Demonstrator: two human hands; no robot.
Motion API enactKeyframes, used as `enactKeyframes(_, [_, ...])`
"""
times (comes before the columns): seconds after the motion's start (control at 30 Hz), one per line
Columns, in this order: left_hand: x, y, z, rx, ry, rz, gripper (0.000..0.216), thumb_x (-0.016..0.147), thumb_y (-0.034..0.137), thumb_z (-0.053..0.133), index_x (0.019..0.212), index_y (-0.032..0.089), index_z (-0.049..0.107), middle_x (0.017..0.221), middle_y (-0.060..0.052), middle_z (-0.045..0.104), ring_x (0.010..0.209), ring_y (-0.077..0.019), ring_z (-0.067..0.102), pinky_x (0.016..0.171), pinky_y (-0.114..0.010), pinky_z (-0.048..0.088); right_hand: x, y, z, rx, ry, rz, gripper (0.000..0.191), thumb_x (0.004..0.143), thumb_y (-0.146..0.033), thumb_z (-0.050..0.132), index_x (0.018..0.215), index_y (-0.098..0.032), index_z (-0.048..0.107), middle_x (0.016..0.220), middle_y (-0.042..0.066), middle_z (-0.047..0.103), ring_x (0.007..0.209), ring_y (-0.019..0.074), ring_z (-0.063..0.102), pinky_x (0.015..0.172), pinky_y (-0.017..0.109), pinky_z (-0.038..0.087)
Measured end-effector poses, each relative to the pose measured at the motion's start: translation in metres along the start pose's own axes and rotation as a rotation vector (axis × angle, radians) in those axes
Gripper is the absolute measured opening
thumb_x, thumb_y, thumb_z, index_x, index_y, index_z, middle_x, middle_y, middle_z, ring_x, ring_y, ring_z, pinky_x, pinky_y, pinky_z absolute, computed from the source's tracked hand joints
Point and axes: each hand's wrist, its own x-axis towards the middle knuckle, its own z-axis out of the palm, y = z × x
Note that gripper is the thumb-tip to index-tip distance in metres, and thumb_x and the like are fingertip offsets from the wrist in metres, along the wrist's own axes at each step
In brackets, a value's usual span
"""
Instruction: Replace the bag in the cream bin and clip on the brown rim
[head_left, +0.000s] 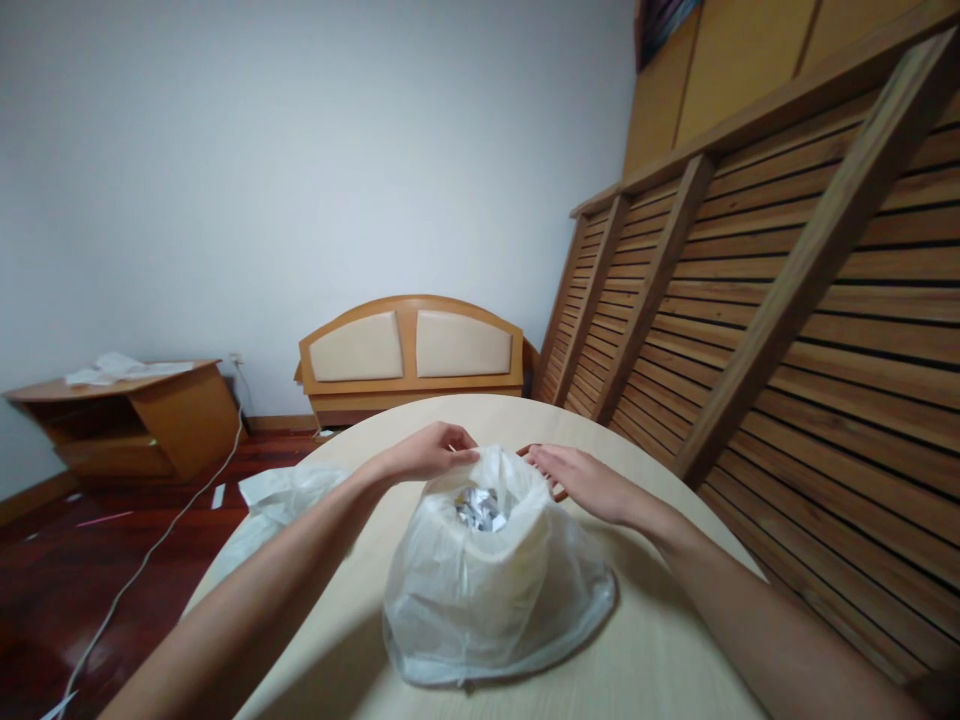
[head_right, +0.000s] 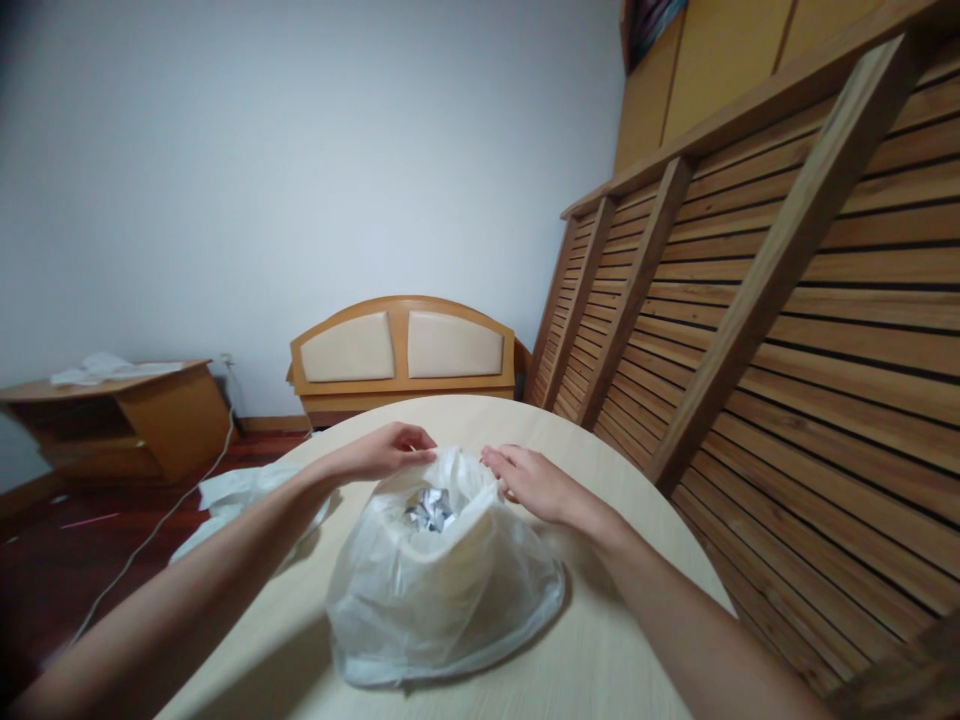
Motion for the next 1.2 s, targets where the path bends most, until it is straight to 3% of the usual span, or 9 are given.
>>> enactKeyframes(0.2, [0.013, 0.007, 0.001, -0.053, 0.08, 0.129, 0.033, 0.082, 0.047, 0.058, 0.078, 0.016, 0.064, 0.072, -0.002, 0.064, 0.067, -0.0151, 0.054, 0.06, -0.024, 0.039, 0.019, 0.001, 0.013, -0.105, 0.077, -0.019, 0.039, 0.09, -0.048, 0.051, 0.072, -0.015, 0.063, 0.074, 0.005, 0.067, 0.07, 0.0177, 0.059, 0.059, 0.026, 0.042])
enactKeyframes(0.37, [0.038, -0.011, 0.012, -0.183, 0.192, -0.068, 0.03, 0.083, 0.047, 0.055, 0.085, 0.017, 0.059, 0.067, 0.003, 0.054, 0.057, -0.0109, 0.043, 0.053, -0.022, 0.031, 0.031, 0.004, 0.018, -0.052, 0.091, 0.048, 0.037, 0.088, -0.047, 0.049, 0.068, -0.017, 0.056, 0.062, 0.0, 0.057, 0.059, 0.0145, 0.052, 0.054, 0.024, 0.037])
enactKeyframes(0.5, [0.044, -0.038, 0.021, -0.169, 0.087, -0.179, 0.022, 0.07, 0.035, 0.068, 0.076, 0.015, 0.064, 0.061, 0.001, 0.058, 0.055, -0.0126, 0.048, 0.053, -0.023, 0.033, 0.036, 0.012, 0.016, 0.031, 0.094, 0.109, 0.037, 0.083, -0.05, 0.055, 0.068, -0.017, 0.059, 0.061, 0.0, 0.06, 0.062, 0.016, 0.055, 0.056, 0.025, 0.041])
enactKeyframes(0.6, [0.038, -0.048, 0.023, -0.172, 0.008, -0.215, 0.022, 0.061, 0.032, 0.075, 0.072, 0.014, 0.066, 0.064, -0.002, 0.065, 0.061, -0.0162, 0.055, 0.056, -0.025, 0.037, 0.036, 0.021, 0.008, 0.063, -0.063, 0.105, 0.033, 0.076, -0.047, 0.065, 0.066, -0.016, 0.064, 0.066, 0.002, 0.065, 0.066, 0.0171, 0.058, 0.059, 0.026, 0.044])
enactKeyframes(0.7, [0.033, -0.045, 0.019, -0.196, 0.03, -0.213, 0.035, 0.073, 0.046, 0.068, 0.086, 0.014, 0.068, 0.079, -0.005, 0.069, 0.069, -0.0171, 0.058, 0.059, -0.025, 0.039, 0.036, 0.027, -0.003, 0.081, -0.225, 0.179, 0.03, 0.078, -0.042, 0.065, 0.066, -0.015, 0.065, 0.062, 0.001, 0.063, 0.059, 0.0145, 0.055, 0.058, 0.025, 0.045])
enactKeyframes(0.8, [0.028, -0.036, 0.015, -0.255, 0.006, -0.118, 0.045, 0.084, 0.056, 0.057, 0.1, 0.014, 0.067, 0.098, -0.008, 0.07, 0.079, -0.0162, 0.059, 0.066, -0.024, 0.042, 0.038, 0.022, -0.009, 0.039, -0.08, 0.237, 0.029, 0.086, -0.04, 0.057, 0.074, -0.014, 0.065, 0.069, 0.004, 0.066, 0.062, 0.0151, 0.059, 0.06, 0.026, 0.047])
enactKeyframes(0.9, [0.021, -0.027, 0.015, -0.29, -0.1, -0.002, 0.047, 0.084, 0.055, 0.06, 0.107, 0.015, 0.066, 0.102, -0.008, 0.069, 0.081, -0.0161, 0.059, 0.069, -0.024, 0.042, 0.039, 0.008, -0.006, -0.021, 0.095, 0.124, 0.029, 0.09, -0.041, 0.056, 0.088, -0.014, 0.067, 0.086, 0.008, 0.071, 0.075, 0.0172, 0.064, 0.065, 0.026, 0.049])
enactKeyframes(1.03, [0.008, -0.017, 0.018, -0.233, -0.185, -0.057, 0.041, 0.076, 0.044, 0.066, 0.103, 0.013, 0.067, 0.088, -0.005, 0.069, 0.072, -0.0162, 0.057, 0.063, -0.025, 0.04, 0.034, -0.01, 0.002, -0.086, -0.095, 0.056, 0.035, 0.086, -0.047, 0.062, 0.094, -0.014, 0.071, 0.084, 0.006, 0.073, 0.069, 0.0163, 0.062, 0.058, 0.024, 0.043])
enactKeyframes(1.2, [-0.004, -0.01, 0.018, -0.173, -0.236, -0.181, 0.032, 0.072, 0.035, 0.055, 0.089, 0.012, 0.07, 0.078, -0.004, 0.068, 0.067, -0.0175, 0.057, 0.061, -0.026, 0.04, 0.027, -0.02, 0.0, -0.376, -0.015, 0.05, 0.042, 0.091, -0.046, 0.054, 0.068, -0.014, 0.071, 0.066, 0.004, 0.068, 0.063, 0.0168, 0.061, 0.054, 0.025, 0.035])
